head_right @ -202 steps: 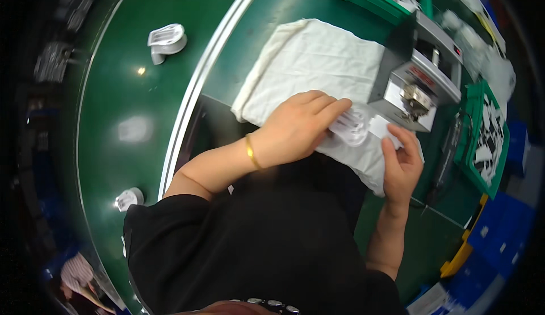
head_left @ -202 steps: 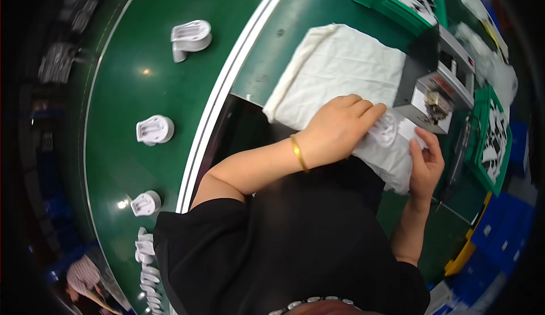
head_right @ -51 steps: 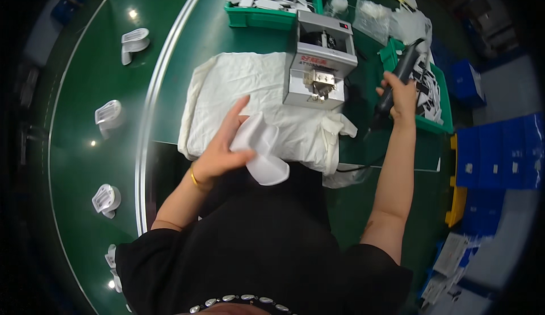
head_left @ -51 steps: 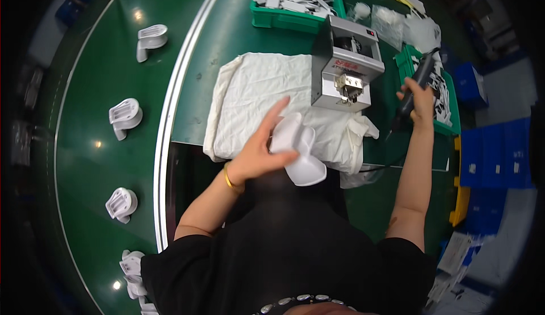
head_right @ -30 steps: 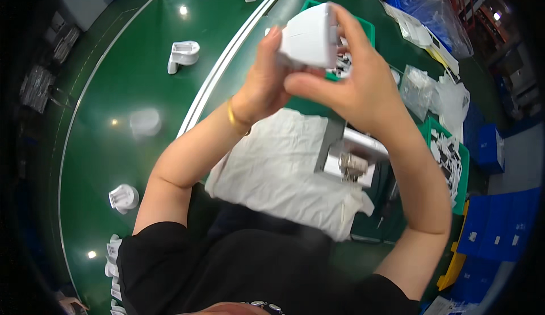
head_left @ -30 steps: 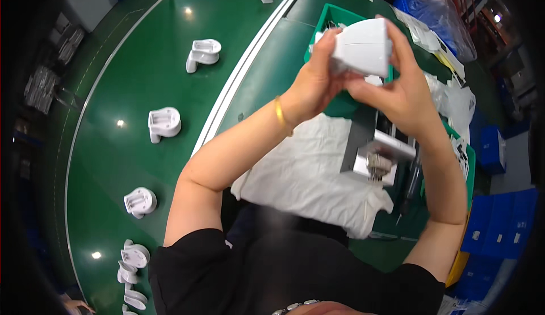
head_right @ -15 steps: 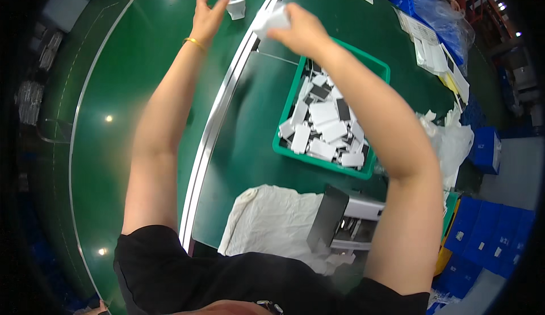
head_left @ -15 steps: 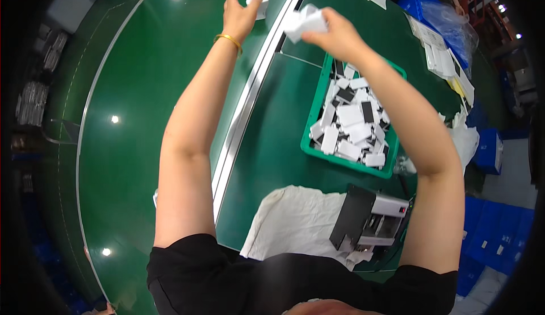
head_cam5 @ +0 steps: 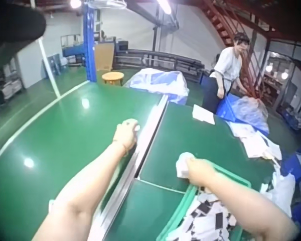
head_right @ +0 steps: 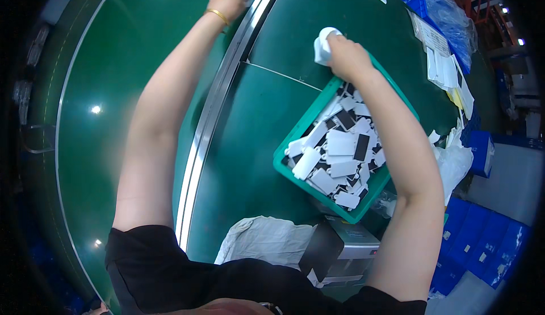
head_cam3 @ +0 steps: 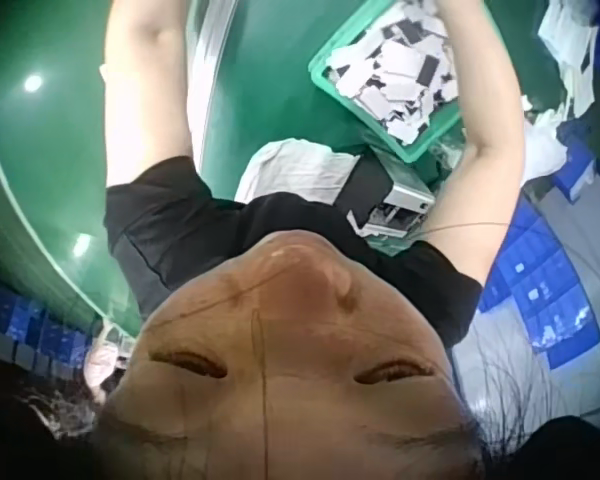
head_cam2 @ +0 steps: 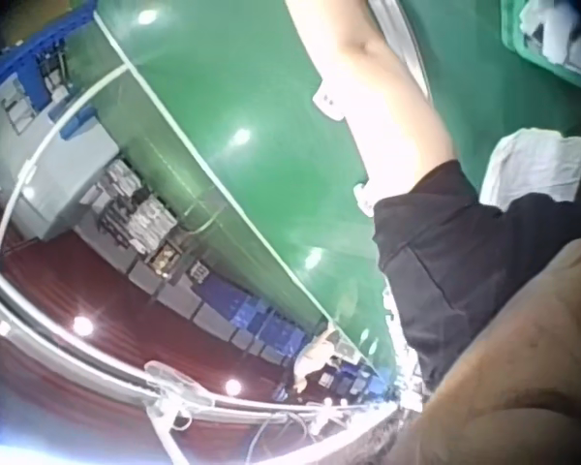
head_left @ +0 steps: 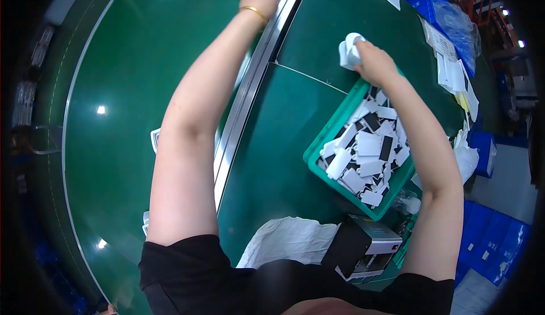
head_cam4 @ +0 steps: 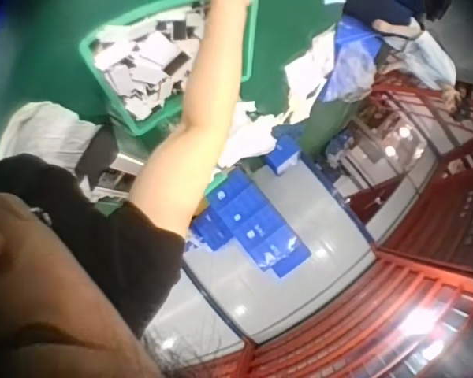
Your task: Assembling small white plastic enclosures by attaching back plates and securing them with an electric screwdriver.
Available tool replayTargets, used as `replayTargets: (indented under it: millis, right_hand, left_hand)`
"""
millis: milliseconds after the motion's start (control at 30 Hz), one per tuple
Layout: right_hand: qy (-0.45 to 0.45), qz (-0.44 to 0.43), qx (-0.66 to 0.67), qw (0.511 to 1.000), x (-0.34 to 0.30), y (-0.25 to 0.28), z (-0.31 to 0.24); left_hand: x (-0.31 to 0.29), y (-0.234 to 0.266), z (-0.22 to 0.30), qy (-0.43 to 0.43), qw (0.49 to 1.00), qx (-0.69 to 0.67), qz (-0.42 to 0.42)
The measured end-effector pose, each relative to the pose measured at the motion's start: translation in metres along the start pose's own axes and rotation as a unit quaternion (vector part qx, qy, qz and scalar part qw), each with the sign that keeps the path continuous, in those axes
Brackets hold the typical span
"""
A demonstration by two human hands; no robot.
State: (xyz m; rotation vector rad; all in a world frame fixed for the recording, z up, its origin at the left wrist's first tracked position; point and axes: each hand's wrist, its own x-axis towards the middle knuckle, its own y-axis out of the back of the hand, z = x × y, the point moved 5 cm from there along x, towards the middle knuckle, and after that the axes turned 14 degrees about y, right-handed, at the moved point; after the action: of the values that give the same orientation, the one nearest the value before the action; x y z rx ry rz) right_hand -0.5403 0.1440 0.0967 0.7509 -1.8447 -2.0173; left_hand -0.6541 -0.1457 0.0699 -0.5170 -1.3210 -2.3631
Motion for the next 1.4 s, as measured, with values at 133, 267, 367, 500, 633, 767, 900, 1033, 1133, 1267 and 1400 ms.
replayTargets:
  millis: [133,267,367,500,633,767,900,1033,1133,1267,1400]
  right_hand:
    - [0.03,0.0,-0.004,1.0,-0.015,0.001,0.006]
    - [0.002,0.001,-0.003,1.0,-0.024,0.032,-0.028]
    - [0.034,0.082,-0.01,0.996,-0.038,0.054,-0.044]
    - [0.135,0.119,0.036,0.983,-0.043,0.077,-0.128]
    - [0.227,0.107,0.082,0.965,-0.02,0.055,-0.222]
    - [0.279,0.131,0.173,0.935,0.014,0.007,-0.326]
    - [0.275,-0.006,0.246,0.929,0.007,-0.007,-0.387]
    - [0.371,0.014,0.189,0.909,-0.03,0.021,-0.365]
    - [0.368,-0.018,0.143,0.919,-0.065,0.008,-0.331]
    - [0.307,-0.058,0.228,0.922,-0.121,-0.027,-0.357]
    - [0.282,-0.105,0.106,0.948,-0.138,-0.032,-0.394]
  left_hand:
    - [-0.083,0.006,0.106,-0.132,0.989,-0.053,-0.042]
    - [-0.145,0.005,0.136,0.006,0.97,-0.094,-0.226]
    - [-0.174,0.079,0.118,0.042,0.973,-0.061,-0.218]
    - [-0.219,0.191,-0.005,0.09,0.91,0.253,-0.314]
    - [-0.249,0.24,-0.096,0.183,0.827,0.326,-0.42]
    - [-0.274,0.249,-0.078,0.117,0.914,0.18,-0.344]
    - [-0.314,0.292,-0.072,0.077,0.947,0.125,-0.286]
    - [-0.373,0.355,-0.093,0.155,0.843,0.296,-0.422]
    - [-0.425,0.34,-0.142,0.177,0.818,0.251,-0.486]
    - [-0.411,0.329,-0.094,0.175,0.838,0.277,-0.437]
    - [-0.383,0.327,-0.039,0.16,0.867,0.283,-0.377]
